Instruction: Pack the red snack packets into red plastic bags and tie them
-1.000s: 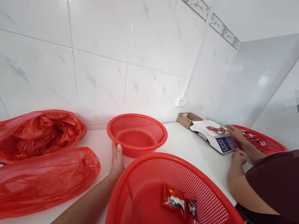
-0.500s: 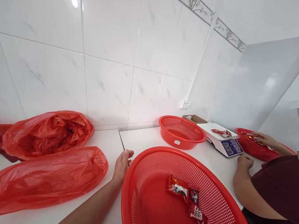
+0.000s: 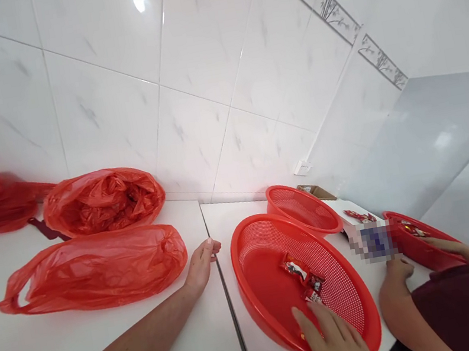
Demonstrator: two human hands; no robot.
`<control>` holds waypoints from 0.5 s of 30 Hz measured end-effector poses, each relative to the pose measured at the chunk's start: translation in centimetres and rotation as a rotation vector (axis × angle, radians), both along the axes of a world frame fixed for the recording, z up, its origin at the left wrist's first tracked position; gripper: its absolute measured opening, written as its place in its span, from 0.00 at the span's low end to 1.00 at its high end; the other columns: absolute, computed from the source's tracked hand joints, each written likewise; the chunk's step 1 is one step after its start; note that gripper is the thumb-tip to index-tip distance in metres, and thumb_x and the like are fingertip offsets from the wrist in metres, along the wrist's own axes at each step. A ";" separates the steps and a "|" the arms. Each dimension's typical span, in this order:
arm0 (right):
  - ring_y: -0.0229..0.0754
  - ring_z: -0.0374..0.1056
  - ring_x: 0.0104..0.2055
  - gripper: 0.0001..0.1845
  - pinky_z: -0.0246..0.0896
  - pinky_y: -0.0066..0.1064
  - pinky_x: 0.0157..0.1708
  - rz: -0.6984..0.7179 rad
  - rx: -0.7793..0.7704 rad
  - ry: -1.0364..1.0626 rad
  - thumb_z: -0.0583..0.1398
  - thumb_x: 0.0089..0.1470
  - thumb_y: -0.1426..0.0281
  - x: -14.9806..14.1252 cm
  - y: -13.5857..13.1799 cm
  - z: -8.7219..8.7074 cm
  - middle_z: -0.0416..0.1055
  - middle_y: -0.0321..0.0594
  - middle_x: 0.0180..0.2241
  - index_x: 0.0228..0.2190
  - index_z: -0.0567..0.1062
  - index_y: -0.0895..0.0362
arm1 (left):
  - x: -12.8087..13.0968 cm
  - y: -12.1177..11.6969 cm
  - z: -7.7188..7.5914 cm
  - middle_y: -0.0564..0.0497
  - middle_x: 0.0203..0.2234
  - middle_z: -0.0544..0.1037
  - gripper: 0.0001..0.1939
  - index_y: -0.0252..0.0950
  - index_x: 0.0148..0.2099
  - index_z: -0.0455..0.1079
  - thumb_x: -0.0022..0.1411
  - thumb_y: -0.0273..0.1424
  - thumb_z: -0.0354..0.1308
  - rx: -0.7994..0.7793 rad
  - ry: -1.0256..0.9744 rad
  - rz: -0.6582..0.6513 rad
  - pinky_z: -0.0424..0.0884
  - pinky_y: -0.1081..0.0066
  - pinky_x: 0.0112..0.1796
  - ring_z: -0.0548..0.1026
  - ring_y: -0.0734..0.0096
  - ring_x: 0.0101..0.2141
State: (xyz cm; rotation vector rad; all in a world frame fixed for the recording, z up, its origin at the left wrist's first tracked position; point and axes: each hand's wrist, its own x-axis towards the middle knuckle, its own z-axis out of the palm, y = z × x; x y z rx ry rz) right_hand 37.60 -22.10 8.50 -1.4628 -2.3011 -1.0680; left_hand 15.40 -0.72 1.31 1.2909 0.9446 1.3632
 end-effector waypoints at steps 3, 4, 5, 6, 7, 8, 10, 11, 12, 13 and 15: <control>0.50 0.72 0.43 0.17 0.70 0.38 0.38 0.174 0.095 0.147 0.60 0.51 0.67 -6.4 1.3 0.8 0.74 0.45 0.42 0.45 0.72 0.50 | -0.2 0.1 0.0 0.44 0.37 0.76 0.26 0.34 0.36 0.69 0.63 0.50 0.40 0.017 0.035 -0.028 0.70 0.64 0.39 0.73 0.61 0.40; 0.47 0.72 0.42 0.14 0.69 0.37 0.38 0.279 0.105 0.230 0.58 0.51 0.69 -9.1 1.8 0.8 0.75 0.43 0.39 0.42 0.73 0.50 | -0.2 0.1 0.1 0.45 0.36 0.76 0.25 0.34 0.36 0.69 0.63 0.50 0.40 0.024 0.050 -0.037 0.69 0.65 0.39 0.73 0.61 0.40; 0.46 0.72 0.40 0.12 0.69 0.36 0.37 0.401 0.104 0.311 0.57 0.51 0.72 -11.8 2.3 0.9 0.75 0.41 0.36 0.39 0.73 0.51 | -0.3 0.0 0.2 0.45 0.35 0.76 0.25 0.35 0.35 0.68 0.63 0.49 0.41 0.032 0.066 -0.044 0.69 0.65 0.39 0.73 0.62 0.40; 0.43 0.72 0.37 0.10 0.69 0.35 0.36 0.510 0.116 0.380 0.56 0.51 0.73 -14.4 3.0 0.8 0.74 0.40 0.33 0.36 0.73 0.52 | -0.4 -0.1 0.4 0.47 0.34 0.76 0.23 0.35 0.35 0.68 0.63 0.48 0.42 0.042 0.085 -0.050 0.69 0.66 0.38 0.72 0.63 0.38; 0.41 0.71 0.34 0.08 0.68 0.34 0.35 0.590 0.132 0.419 0.55 0.50 0.74 -16.7 3.8 0.6 0.74 0.39 0.30 0.32 0.73 0.53 | -0.5 -0.4 0.6 0.48 0.32 0.75 0.22 0.35 0.34 0.68 0.62 0.48 0.44 0.054 0.106 -0.057 0.68 0.66 0.38 0.72 0.64 0.37; 0.40 0.71 0.33 0.07 0.68 0.32 0.34 0.612 0.089 0.408 0.56 0.48 0.76 -18.6 4.7 0.5 0.73 0.37 0.29 0.29 0.72 0.54 | -0.7 -0.7 0.8 0.49 0.31 0.75 0.21 0.36 0.33 0.67 0.62 0.47 0.45 0.067 0.127 -0.065 0.68 0.67 0.37 0.72 0.65 0.35; 0.38 0.69 0.31 0.06 0.68 0.31 0.33 0.664 0.023 0.412 0.56 0.47 0.77 -21.5 6.3 0.1 0.70 0.35 0.25 0.23 0.70 0.55 | -1.3 -1.7 0.9 0.51 0.28 0.75 0.19 0.36 0.32 0.68 0.61 0.46 0.47 0.092 0.165 -0.085 0.68 0.68 0.36 0.71 0.66 0.32; 0.36 0.68 0.30 0.08 0.67 0.30 0.33 0.675 -0.028 0.412 0.55 0.48 0.77 -22.4 7.0 -0.1 0.69 0.33 0.24 0.22 0.70 0.55 | -1.8 -2.3 0.6 0.51 0.29 0.75 0.18 0.37 0.33 0.69 0.62 0.45 0.47 0.107 0.196 -0.102 0.68 0.68 0.36 0.72 0.66 0.32; 0.34 0.67 0.29 0.11 0.67 0.29 0.33 0.685 -0.070 0.420 0.54 0.51 0.77 -23.2 7.4 -0.4 0.68 0.32 0.24 0.21 0.70 0.55 | -2.3 -2.9 0.1 0.51 0.30 0.77 0.17 0.38 0.35 0.71 0.61 0.44 0.47 0.133 0.238 -0.121 0.69 0.67 0.37 0.73 0.65 0.33; 0.32 0.66 0.29 0.14 0.66 0.29 0.33 0.690 -0.108 0.432 0.51 0.55 0.76 -23.8 7.7 -0.6 0.68 0.30 0.24 0.22 0.70 0.54 | -3.0 -3.5 -0.6 0.50 0.33 0.78 0.17 0.39 0.38 0.72 0.61 0.43 0.48 0.175 0.307 -0.150 0.69 0.67 0.39 0.74 0.64 0.36; 0.30 0.66 0.30 0.19 0.66 0.28 0.35 0.684 -0.140 0.476 0.46 0.62 0.74 -25.0 7.5 -1.2 0.68 0.29 0.27 0.28 0.73 0.52 | -4.7 -4.7 -2.6 0.49 0.41 0.79 0.16 0.42 0.44 0.73 0.58 0.43 0.53 0.338 0.497 -0.221 0.68 0.64 0.46 0.75 0.59 0.43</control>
